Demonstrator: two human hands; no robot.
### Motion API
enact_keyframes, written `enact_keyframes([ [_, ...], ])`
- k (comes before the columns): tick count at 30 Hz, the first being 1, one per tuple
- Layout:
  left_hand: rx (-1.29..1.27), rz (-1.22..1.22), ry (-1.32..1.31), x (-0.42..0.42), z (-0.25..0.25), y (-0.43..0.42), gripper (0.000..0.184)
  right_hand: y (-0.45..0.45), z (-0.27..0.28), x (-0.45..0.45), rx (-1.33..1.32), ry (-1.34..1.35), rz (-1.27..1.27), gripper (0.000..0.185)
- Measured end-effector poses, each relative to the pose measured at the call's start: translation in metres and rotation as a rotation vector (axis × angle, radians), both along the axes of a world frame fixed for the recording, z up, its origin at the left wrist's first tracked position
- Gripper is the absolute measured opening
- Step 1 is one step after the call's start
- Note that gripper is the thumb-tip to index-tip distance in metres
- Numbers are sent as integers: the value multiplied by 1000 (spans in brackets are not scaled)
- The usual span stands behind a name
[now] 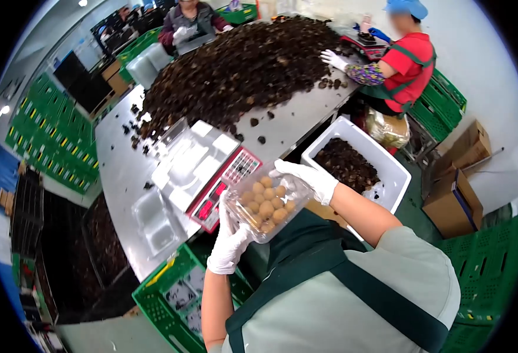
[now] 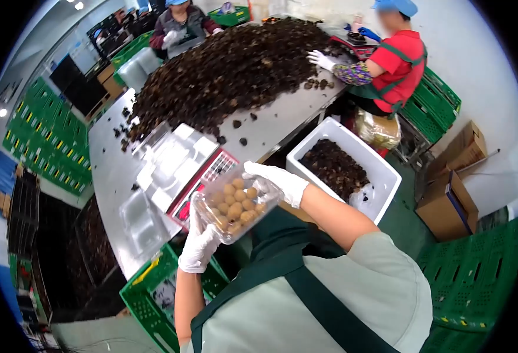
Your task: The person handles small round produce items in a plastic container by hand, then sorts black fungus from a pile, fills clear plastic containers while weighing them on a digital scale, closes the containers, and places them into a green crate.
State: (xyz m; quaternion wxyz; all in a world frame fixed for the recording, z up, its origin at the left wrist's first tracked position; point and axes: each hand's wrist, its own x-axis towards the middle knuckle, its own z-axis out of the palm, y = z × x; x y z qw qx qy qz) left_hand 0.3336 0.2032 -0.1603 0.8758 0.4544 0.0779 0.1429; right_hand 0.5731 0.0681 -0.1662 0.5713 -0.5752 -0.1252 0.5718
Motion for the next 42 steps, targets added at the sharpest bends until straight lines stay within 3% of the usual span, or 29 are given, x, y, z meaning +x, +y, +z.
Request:
enact_keyframes([
  [6,-221,-181,-28,143,-28,17,108,-21,-8,108,-36,-135,-181,59],
  [10,-271,-250,-32,269,-53,50,90,-7,-30,224,-98,-257,-314,79],
  [14,-274,-298,-41,381,-74,61,84,-10,-35,318,-40,-344,-329,80],
  [17,-121,-185,-50,463,-120,56,76,-9,-74,397,-227,-1069,-245,78],
  [18,-93,-62,43,486,-145,54,76,-5,-65,397,-434,-1438,-167,71],
  [19,-175,-83,21,499,-161,55,76,-4,-82,403,-286,-1714,-144,69],
  [20,-265,-109,21,505,-175,52,76,-1,-54,383,-173,-1659,50,71],
  [22,-236,-169,27,506,-177,57,78,8,-70,383,-15,-1741,394,73],
  [24,-167,-133,136,505,-165,62,77,11,-95,387,1,-1918,344,70],
  [32,-140,-140,131,506,-171,63,80,25,-99,400,41,-1931,531,52],
  [34,-161,-131,144,505,-177,64,83,25,-111,402,164,-2034,555,46],
  [35,-108,-142,137,506,-171,62,86,24,-109,400,195,-2110,526,35],
  [36,-104,-121,174,505,-165,59,87,24,-113,401,175,-2101,537,35],
  [38,-138,-98,152,504,-164,54,88,26,-120,403,252,-2338,407,26],
  [42,-194,-79,138,507,-160,49,93,26,-118,413,390,-2377,421,21],
])
